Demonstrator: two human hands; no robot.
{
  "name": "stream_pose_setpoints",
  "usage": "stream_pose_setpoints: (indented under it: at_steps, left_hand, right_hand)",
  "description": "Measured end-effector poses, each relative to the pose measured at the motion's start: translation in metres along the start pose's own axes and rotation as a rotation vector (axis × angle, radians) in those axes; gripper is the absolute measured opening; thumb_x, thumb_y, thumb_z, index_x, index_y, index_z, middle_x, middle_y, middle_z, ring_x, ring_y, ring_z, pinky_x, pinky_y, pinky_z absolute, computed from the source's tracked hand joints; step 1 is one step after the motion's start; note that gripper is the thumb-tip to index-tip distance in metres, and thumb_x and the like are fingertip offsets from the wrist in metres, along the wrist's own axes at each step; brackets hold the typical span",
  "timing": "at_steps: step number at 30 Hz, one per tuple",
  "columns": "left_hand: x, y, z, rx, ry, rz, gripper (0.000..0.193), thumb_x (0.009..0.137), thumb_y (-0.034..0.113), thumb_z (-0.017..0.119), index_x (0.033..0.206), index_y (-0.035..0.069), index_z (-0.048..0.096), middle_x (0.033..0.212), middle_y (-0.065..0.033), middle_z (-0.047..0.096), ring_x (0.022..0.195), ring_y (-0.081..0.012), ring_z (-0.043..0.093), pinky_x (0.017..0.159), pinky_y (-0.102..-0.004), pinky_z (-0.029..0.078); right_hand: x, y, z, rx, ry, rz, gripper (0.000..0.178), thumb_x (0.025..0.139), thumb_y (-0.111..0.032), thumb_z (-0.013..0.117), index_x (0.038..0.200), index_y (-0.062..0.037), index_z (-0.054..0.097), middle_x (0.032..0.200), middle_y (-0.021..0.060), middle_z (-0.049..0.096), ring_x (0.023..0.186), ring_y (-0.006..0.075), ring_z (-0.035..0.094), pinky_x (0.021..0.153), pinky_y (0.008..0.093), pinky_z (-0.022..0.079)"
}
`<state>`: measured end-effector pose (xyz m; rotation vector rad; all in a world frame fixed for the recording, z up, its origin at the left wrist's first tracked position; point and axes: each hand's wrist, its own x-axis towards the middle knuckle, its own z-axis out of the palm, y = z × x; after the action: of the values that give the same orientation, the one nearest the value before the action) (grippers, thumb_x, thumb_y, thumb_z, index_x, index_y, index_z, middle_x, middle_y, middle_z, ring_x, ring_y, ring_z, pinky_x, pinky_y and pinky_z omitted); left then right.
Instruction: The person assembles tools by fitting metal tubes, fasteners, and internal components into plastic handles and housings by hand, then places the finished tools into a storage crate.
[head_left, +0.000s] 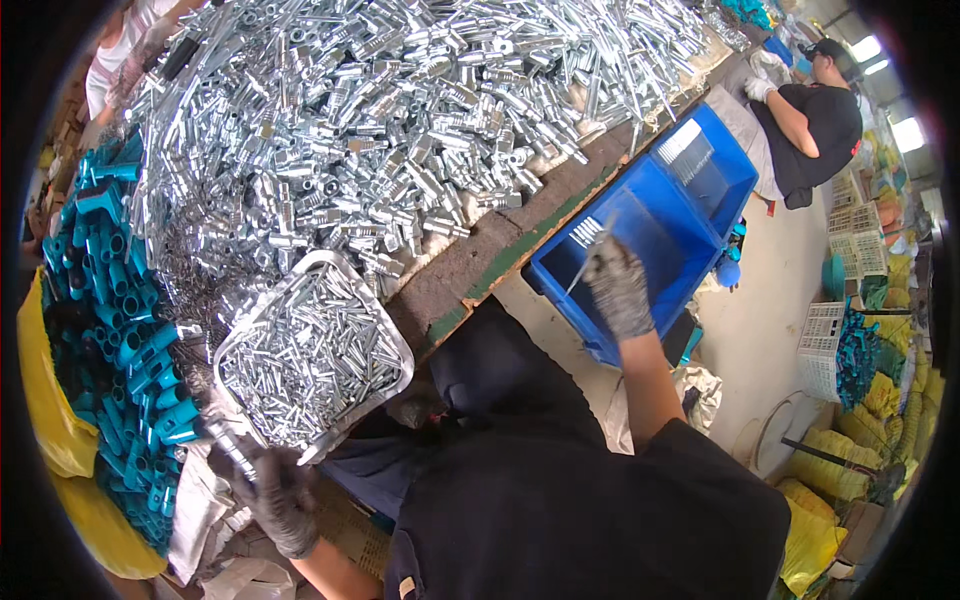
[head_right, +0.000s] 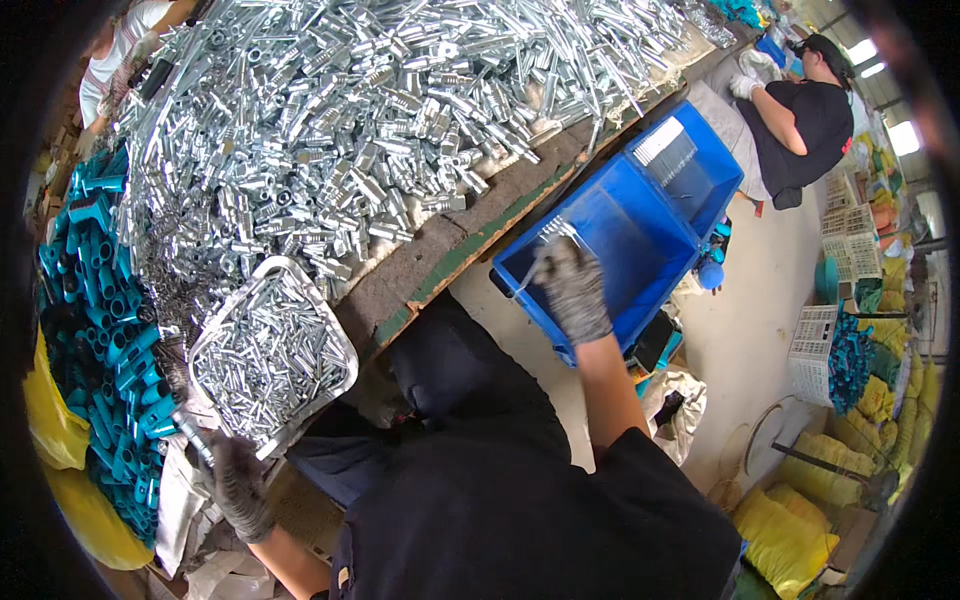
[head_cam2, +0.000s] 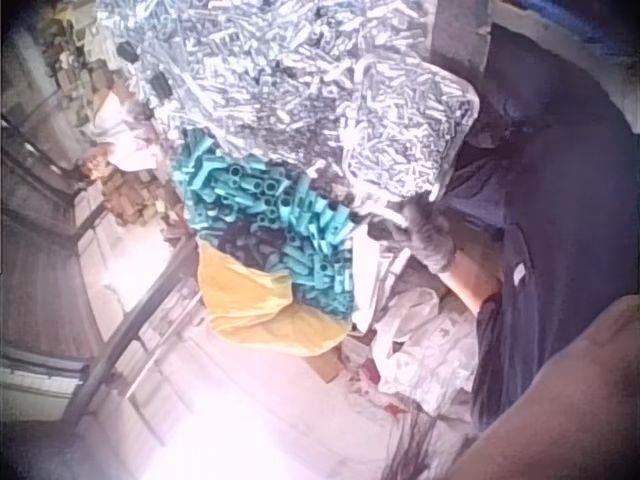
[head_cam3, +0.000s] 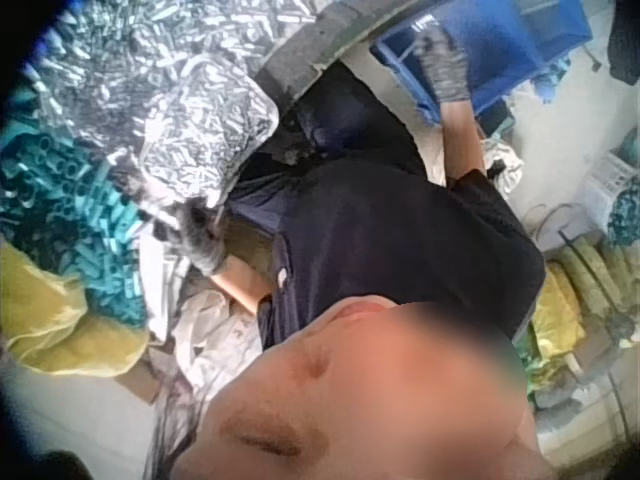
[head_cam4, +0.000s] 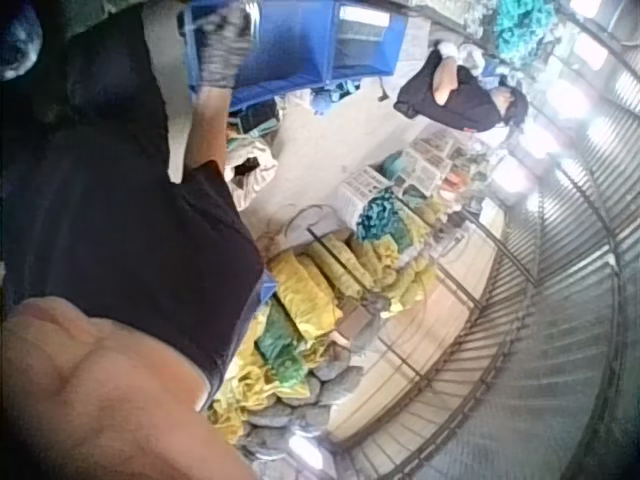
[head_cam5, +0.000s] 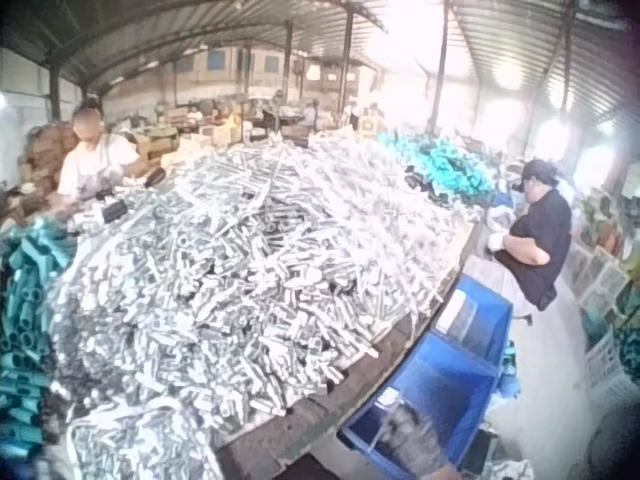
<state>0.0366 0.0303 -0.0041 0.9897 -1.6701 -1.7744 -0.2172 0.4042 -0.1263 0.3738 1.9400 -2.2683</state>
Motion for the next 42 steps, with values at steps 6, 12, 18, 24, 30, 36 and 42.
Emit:
stream_pose_setpoints:
  at_steps: [6, 12, 18, 24, 30, 36, 42]
  left_hand:
    - [-0.013, -0.006, 0.092, 0.241, -0.336, 0.08, 0.032, 0.081, 0.016, 0.071, 0.104, -0.005, 0.062, 0.087, -0.013, 0.068, 0.071, -0.0171, 0.064, 0.063, -0.027, 0.05]
    - [-0.005, 0.011, 0.057, 0.346, -0.398, 0.085, 0.022, 0.08, 0.017, 0.071, 0.091, -0.002, 0.067, 0.073, -0.0096, 0.068, 0.066, -0.0136, 0.062, 0.062, -0.0309, 0.049]
    - [-0.01, 0.006, 0.029, 0.401, -0.235, 0.163, 0.023, 0.08, 0.019, 0.072, 0.09, 0.0, 0.066, 0.071, -0.012, 0.066, 0.063, -0.016, 0.061, 0.061, -0.0316, 0.048]
    - [-0.003, 0.013, -0.016, 0.065, -0.375, -0.173, 0.03, 0.084, 0.02, 0.068, 0.096, -0.006, 0.062, 0.078, -0.0114, 0.067, 0.073, -0.0157, 0.061, 0.065, -0.0316, 0.049]
    - [-0.003, 0.005, -0.016, 0.259, -0.269, 0.059, 0.027, 0.083, 0.018, 0.065, 0.097, -0.005, 0.063, 0.078, -0.0161, 0.066, 0.074, -0.018, 0.064, 0.067, -0.0332, 0.05]
    - [0.003, 0.007, -0.009, 0.174, -0.327, 0.022, 0.022, 0.084, 0.018, 0.066, 0.094, -0.002, 0.065, 0.073, -0.0083, 0.064, 0.066, -0.0124, 0.058, 0.062, -0.0301, 0.048]
    - [0.013, 0.013, -0.02, 0.106, -0.472, -0.191, 0.021, 0.089, 0.02, 0.065, 0.089, -0.001, 0.067, 0.067, -0.0033, 0.062, 0.062, -0.0071, 0.054, 0.056, -0.0259, 0.044]
  right_hand:
    - [-0.101, -0.048, 0.15, -0.174, -0.69, -0.163, 0.033, 0.09, -0.034, 0.063, 0.1, -0.0023, 0.061, 0.09, 0.0109, 0.063, 0.082, 0.0169, 0.061, 0.073, 0.03, 0.048]
    - [-0.107, -0.058, 0.199, -0.315, -0.977, -0.164, 0.03, 0.087, -0.021, 0.065, 0.106, 0.001, 0.057, 0.078, 0.0091, 0.066, 0.062, 0.0155, 0.064, 0.061, 0.0275, 0.051]
    - [-0.132, -0.062, 0.231, -0.15, -0.956, -0.027, 0.025, 0.092, -0.021, 0.061, 0.108, -0.0011, 0.057, 0.082, 0.0059, 0.065, 0.067, 0.0106, 0.063, 0.057, 0.0237, 0.051]
    - [-0.108, -0.089, 0.23, -0.099, -0.655, -0.171, 0.028, 0.095, -0.032, 0.057, 0.098, -0.0044, 0.059, 0.084, 0.0041, 0.064, 0.061, 0.0077, 0.061, 0.045, 0.0176, 0.043]
    - [-0.119, -0.072, 0.247, -0.06, -0.745, -0.146, 0.024, 0.093, -0.03, 0.06, 0.098, -0.0069, 0.059, 0.085, 0.005, 0.067, 0.06, 0.0048, 0.057, 0.048, 0.0162, 0.044]
    - [-0.141, -0.057, 0.261, -0.096, -0.886, 0.069, 0.019, 0.092, -0.025, 0.063, 0.094, -0.0053, 0.063, 0.086, 0.0038, 0.067, 0.06, 0.0039, 0.056, 0.05, 0.0181, 0.044]
    - [-0.132, -0.044, 0.266, -0.305, -0.996, -0.318, 0.028, 0.091, -0.029, 0.062, 0.101, -0.0031, 0.065, 0.09, 0.0078, 0.068, 0.069, 0.0081, 0.059, 0.06, 0.0208, 0.048]
